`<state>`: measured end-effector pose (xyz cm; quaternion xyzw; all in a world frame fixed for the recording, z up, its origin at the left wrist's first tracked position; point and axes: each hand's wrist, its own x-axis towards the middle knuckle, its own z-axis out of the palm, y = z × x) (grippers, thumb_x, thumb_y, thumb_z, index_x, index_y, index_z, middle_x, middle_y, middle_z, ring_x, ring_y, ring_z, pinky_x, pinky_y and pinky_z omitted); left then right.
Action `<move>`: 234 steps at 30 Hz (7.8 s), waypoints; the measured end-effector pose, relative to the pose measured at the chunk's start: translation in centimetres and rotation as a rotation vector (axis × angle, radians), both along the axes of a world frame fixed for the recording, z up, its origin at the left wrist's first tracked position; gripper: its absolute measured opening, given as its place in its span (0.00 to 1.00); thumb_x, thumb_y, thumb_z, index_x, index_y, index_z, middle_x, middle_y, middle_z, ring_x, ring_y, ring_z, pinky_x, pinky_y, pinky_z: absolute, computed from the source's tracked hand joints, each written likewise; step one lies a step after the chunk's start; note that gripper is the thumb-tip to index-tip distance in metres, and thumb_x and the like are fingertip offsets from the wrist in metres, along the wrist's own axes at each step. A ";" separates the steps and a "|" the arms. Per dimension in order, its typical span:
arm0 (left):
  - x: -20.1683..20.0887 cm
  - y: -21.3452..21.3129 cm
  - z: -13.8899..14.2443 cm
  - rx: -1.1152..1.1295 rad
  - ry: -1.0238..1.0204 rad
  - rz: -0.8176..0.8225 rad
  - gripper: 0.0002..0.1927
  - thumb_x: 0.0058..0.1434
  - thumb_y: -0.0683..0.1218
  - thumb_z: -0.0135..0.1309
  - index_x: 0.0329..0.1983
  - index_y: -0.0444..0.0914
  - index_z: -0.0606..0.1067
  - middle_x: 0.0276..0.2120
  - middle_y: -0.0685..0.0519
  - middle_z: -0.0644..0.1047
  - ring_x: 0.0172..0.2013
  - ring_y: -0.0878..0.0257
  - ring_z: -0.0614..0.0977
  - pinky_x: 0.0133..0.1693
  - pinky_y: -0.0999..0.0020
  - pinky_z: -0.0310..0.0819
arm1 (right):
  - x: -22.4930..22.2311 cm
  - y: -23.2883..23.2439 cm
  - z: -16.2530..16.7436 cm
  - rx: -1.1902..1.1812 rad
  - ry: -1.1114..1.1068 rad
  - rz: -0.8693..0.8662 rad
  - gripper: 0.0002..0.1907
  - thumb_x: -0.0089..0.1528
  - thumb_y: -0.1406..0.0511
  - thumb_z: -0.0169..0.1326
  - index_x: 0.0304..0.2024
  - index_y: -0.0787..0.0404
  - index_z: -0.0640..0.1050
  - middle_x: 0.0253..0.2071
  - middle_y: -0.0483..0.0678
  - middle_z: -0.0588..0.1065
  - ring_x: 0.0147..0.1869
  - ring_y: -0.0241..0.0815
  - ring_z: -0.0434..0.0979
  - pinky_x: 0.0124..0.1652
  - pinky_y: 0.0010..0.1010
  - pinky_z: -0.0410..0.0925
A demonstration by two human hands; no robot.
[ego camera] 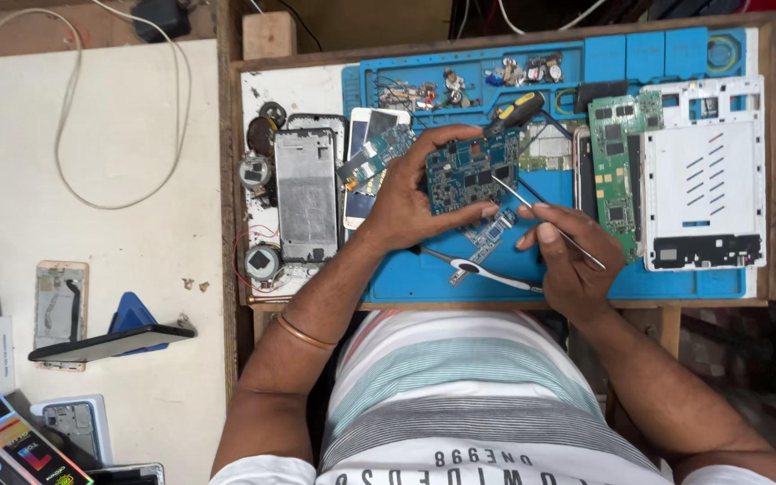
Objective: The person holds a blue circuit board over a repair mat and probes its components with a metal probe, turning the board to reach different areas. They continue probing and pointing at sections of the board, with a screwdriver and other boards resting on the mat nearby.
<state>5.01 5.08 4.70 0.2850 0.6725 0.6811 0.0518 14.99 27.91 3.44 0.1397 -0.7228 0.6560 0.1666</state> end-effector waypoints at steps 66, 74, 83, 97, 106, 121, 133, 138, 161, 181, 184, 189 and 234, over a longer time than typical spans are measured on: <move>-0.7 -0.3 1.1 0.209 -0.153 -0.016 0.40 0.54 0.42 0.74 0.67 0.41 0.66 0.56 0.51 0.78 0.58 0.63 0.81 0.61 0.63 0.81 | -0.8 0.5 -1.7 -0.175 -0.039 -0.087 0.12 0.75 0.69 0.47 0.57 0.72 0.73 0.51 0.64 0.78 0.40 0.43 0.81 0.43 0.31 0.75; -0.6 -0.4 1.1 0.234 -0.213 -0.010 0.39 0.55 0.39 0.73 0.68 0.41 0.67 0.56 0.53 0.78 0.57 0.63 0.81 0.62 0.65 0.80 | -0.4 0.7 -1.7 -0.180 -0.028 -0.067 0.12 0.75 0.69 0.47 0.57 0.71 0.73 0.52 0.64 0.78 0.40 0.43 0.81 0.40 0.30 0.74; -0.1 -0.2 1.6 0.138 -0.177 -0.068 0.39 0.53 0.39 0.74 0.66 0.39 0.67 0.56 0.52 0.77 0.57 0.64 0.81 0.60 0.66 0.80 | 0.1 0.7 -1.6 -0.120 -0.052 -0.046 0.12 0.74 0.69 0.48 0.58 0.70 0.74 0.52 0.63 0.78 0.42 0.42 0.81 0.43 0.31 0.75; -0.5 -0.1 0.6 0.167 -0.116 0.020 0.40 0.54 0.39 0.73 0.66 0.39 0.64 0.56 0.52 0.74 0.58 0.64 0.79 0.61 0.66 0.80 | 0.0 0.8 -1.6 -0.127 -0.004 -0.052 0.12 0.74 0.68 0.49 0.58 0.69 0.74 0.52 0.63 0.79 0.41 0.42 0.82 0.43 0.31 0.76; -0.1 0.0 1.2 0.138 -0.157 -0.004 0.40 0.55 0.39 0.73 0.67 0.39 0.64 0.55 0.51 0.76 0.57 0.64 0.81 0.60 0.67 0.80 | -0.1 0.5 -1.3 -0.075 -0.001 -0.055 0.12 0.74 0.69 0.49 0.57 0.70 0.74 0.51 0.63 0.79 0.41 0.42 0.82 0.41 0.29 0.75; -0.1 0.1 1.0 0.104 -0.071 -0.060 0.38 0.57 0.40 0.72 0.68 0.41 0.65 0.63 0.51 0.71 0.63 0.62 0.75 0.66 0.64 0.75 | -0.5 0.3 -1.5 -0.084 -0.038 -0.061 0.12 0.73 0.70 0.49 0.56 0.71 0.75 0.50 0.63 0.80 0.40 0.40 0.82 0.37 0.26 0.73; -0.4 0.2 1.2 0.175 -0.153 -0.085 0.38 0.57 0.39 0.70 0.68 0.41 0.64 0.58 0.51 0.75 0.59 0.65 0.79 0.63 0.66 0.77 | -0.6 0.0 -1.2 -0.041 -0.055 -0.053 0.12 0.72 0.70 0.49 0.56 0.71 0.76 0.50 0.61 0.80 0.41 0.39 0.82 0.38 0.25 0.73; -0.4 0.1 1.1 0.176 -0.159 -0.055 0.39 0.56 0.39 0.71 0.68 0.40 0.64 0.56 0.51 0.76 0.57 0.65 0.80 0.60 0.66 0.80 | -0.6 0.2 -1.5 -0.044 -0.060 -0.043 0.11 0.72 0.70 0.50 0.54 0.71 0.77 0.49 0.61 0.80 0.40 0.39 0.82 0.36 0.24 0.72; -0.6 -0.5 0.7 0.108 -0.127 -0.318 0.44 0.45 0.44 0.78 0.67 0.44 0.72 0.57 0.54 0.78 0.59 0.62 0.80 0.66 0.63 0.76 | -1.2 1.3 -2.2 0.035 -0.166 0.189 0.16 0.73 0.63 0.48 0.43 0.69 0.81 0.34 0.54 0.81 0.37 0.37 0.80 0.39 0.26 0.71; -0.2 -0.1 2.0 -0.171 -0.056 -0.163 0.47 0.44 0.53 0.77 0.68 0.47 0.69 0.58 0.52 0.79 0.48 0.63 0.84 0.50 0.67 0.83 | -1.3 1.0 -2.2 -0.262 -0.199 0.032 0.14 0.74 0.66 0.48 0.39 0.71 0.76 0.32 0.56 0.78 0.34 0.40 0.80 0.37 0.28 0.73; -0.2 -0.1 1.9 -0.223 -0.062 -0.146 0.48 0.42 0.55 0.77 0.68 0.48 0.70 0.57 0.53 0.80 0.41 0.64 0.85 0.44 0.69 0.82 | -1.2 0.8 -2.1 -0.251 -0.170 0.023 0.13 0.74 0.67 0.48 0.39 0.71 0.76 0.32 0.56 0.78 0.35 0.39 0.79 0.37 0.27 0.72; -0.3 -0.1 1.5 -0.118 0.008 -0.159 0.47 0.46 0.56 0.77 0.69 0.48 0.70 0.59 0.53 0.77 0.51 0.64 0.84 0.52 0.70 0.83 | -1.3 0.7 -2.0 -0.258 -0.142 0.033 0.13 0.74 0.67 0.48 0.40 0.71 0.76 0.32 0.56 0.78 0.35 0.39 0.79 0.39 0.28 0.72; -0.2 0.1 -0.3 -0.155 0.177 0.179 0.44 0.48 0.50 0.79 0.67 0.43 0.71 0.61 0.49 0.77 0.59 0.59 0.83 0.58 0.63 0.85 | -0.6 0.5 -0.4 -0.051 -0.056 -0.132 0.20 0.78 0.61 0.44 0.59 0.73 0.75 0.46 0.59 0.78 0.39 0.40 0.79 0.41 0.29 0.73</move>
